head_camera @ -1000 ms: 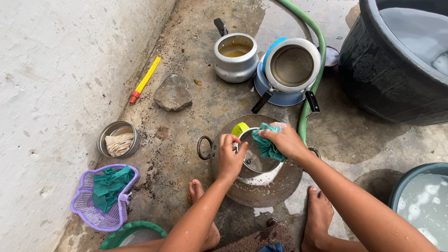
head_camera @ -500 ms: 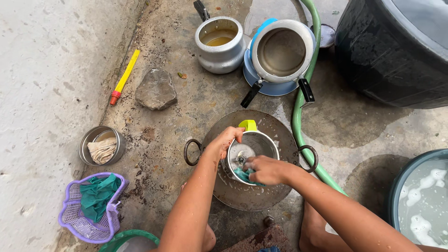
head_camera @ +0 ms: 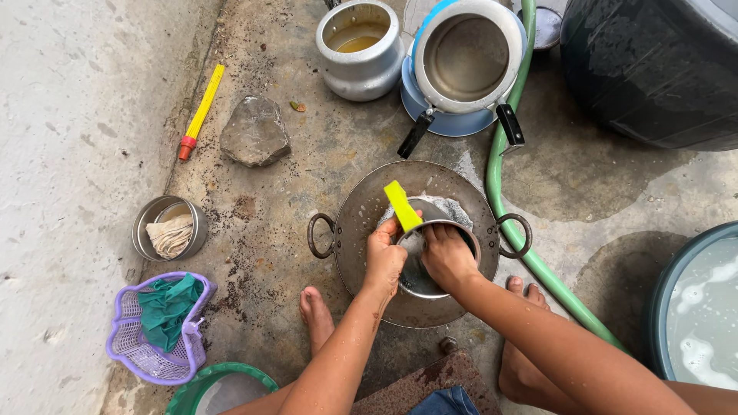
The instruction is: The person washes various kitchen items including a grater, a cloth, a pressure cooker lid, a plate, and a blender jar by hand in a soapy basin and rinses them in a large bucket of water.
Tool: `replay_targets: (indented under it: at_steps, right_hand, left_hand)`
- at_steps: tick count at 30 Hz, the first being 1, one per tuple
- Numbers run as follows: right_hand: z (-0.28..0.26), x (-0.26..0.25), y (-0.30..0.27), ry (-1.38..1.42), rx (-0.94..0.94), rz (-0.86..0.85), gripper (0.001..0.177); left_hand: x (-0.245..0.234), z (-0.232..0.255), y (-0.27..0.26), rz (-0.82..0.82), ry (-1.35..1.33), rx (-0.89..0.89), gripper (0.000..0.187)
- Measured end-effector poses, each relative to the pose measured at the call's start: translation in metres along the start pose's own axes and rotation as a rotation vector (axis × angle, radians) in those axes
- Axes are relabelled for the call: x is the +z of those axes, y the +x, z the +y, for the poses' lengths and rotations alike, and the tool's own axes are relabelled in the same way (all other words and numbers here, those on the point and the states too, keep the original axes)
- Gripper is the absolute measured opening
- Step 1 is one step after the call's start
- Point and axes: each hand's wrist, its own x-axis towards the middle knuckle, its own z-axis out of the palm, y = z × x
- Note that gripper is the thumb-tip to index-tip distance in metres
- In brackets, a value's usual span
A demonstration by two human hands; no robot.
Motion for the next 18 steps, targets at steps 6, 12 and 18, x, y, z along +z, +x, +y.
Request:
replay_targets:
  at_steps: [6,12,18]
  right_hand:
    - [-0.032,0.014,0.023,0.302,0.253,-0.07,0.035]
    - [-0.038,0.065,0.029,0.606,0.356,-0.112,0.038]
    - [-0.045,0.127,0.022,1.53,0.268,-0.034,0.034]
  left_hand:
    - [-0.012,0.001,-0.017,0.193,-0.106,0.044,0.085]
    - [-0.024,-0.01,-0.022,0.208,-0.246,0.059,0.077]
    - [0.007,-0.013,-0.009,0.042,0.825,0.127,0.043]
